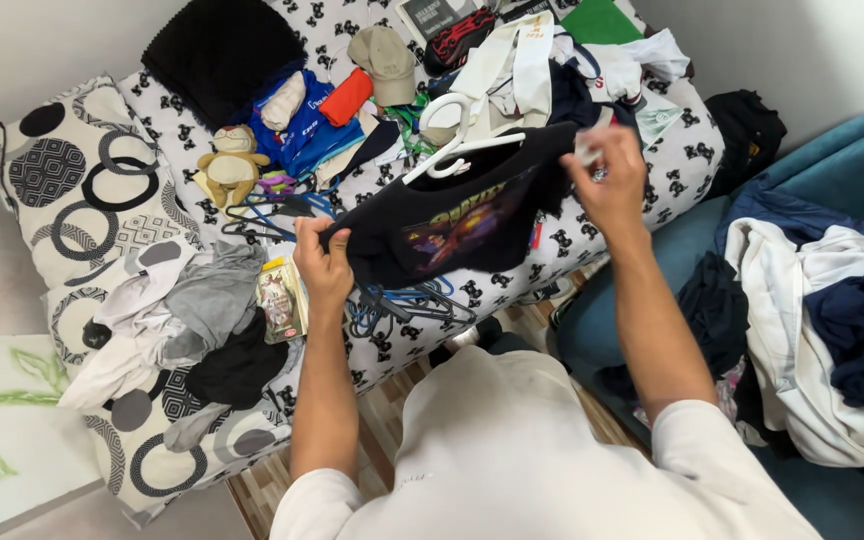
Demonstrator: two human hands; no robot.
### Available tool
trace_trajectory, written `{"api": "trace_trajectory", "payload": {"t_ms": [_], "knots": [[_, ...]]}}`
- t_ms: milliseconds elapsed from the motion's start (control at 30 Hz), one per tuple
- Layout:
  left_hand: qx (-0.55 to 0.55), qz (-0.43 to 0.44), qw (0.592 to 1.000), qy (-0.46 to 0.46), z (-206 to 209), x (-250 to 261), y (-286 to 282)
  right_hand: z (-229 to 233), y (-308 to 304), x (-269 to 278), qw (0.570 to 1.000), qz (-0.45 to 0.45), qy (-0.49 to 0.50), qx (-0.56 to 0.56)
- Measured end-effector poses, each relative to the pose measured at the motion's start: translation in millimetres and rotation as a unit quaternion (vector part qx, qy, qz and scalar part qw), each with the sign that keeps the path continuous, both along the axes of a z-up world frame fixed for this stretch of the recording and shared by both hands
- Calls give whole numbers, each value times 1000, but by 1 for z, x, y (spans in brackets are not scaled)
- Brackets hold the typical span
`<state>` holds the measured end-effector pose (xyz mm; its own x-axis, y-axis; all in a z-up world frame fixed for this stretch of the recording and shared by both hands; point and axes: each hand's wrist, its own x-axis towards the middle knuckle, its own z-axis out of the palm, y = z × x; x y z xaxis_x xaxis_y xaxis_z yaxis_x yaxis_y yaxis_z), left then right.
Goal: The recorder takes various clothing items from a bed, puts a shirt on a hanger, and hangs them in a wooden closet.
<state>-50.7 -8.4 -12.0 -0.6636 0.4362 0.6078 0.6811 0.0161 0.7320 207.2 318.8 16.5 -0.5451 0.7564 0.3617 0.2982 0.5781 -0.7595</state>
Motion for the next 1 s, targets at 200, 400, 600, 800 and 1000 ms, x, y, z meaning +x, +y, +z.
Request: {"api": "trace_trajectory", "payload": {"t_ms": [200, 400, 600, 800, 1000], "knots": [[11, -27, 999, -18, -3, 0, -1, 9, 2, -14, 978, 99, 46, 179], [7, -13, 1000, -4, -3, 5, -4, 22, -29, -11, 932, 45, 62, 354], [16, -35, 999, -4, -14, 3, -12, 7, -18, 9, 978, 163, 39, 121], [-11, -42, 999, 29, -13, 5, -9, -5, -21, 21, 974, 147, -18, 172], [-119, 4, 990, 80, 21, 9, -5, -21, -6, 37, 981, 87, 5, 172]]}}
